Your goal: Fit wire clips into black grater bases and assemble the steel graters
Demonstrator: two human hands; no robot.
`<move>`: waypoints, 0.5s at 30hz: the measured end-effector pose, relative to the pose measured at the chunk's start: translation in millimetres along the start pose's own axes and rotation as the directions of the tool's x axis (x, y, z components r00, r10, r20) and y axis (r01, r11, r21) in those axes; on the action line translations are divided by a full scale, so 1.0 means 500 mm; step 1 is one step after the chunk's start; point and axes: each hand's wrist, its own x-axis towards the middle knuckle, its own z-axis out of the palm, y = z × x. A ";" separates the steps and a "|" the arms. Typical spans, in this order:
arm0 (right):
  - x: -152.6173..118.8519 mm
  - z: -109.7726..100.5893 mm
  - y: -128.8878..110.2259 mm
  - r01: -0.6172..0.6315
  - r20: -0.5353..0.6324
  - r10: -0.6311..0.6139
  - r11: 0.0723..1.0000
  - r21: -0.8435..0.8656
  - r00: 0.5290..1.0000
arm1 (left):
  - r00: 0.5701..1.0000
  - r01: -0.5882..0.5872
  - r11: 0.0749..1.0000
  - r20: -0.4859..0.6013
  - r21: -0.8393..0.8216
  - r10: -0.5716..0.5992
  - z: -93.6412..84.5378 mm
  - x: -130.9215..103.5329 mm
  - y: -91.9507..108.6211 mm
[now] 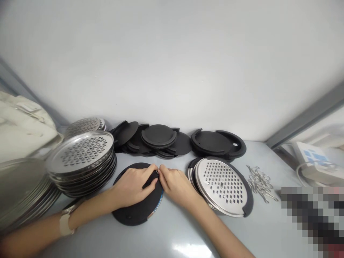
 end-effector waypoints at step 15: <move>0.002 0.001 0.002 -0.014 -0.018 0.014 1.000 0.018 1.000 | 1.000 0.016 1.000 0.007 -0.020 -0.015 0.001 0.000 0.001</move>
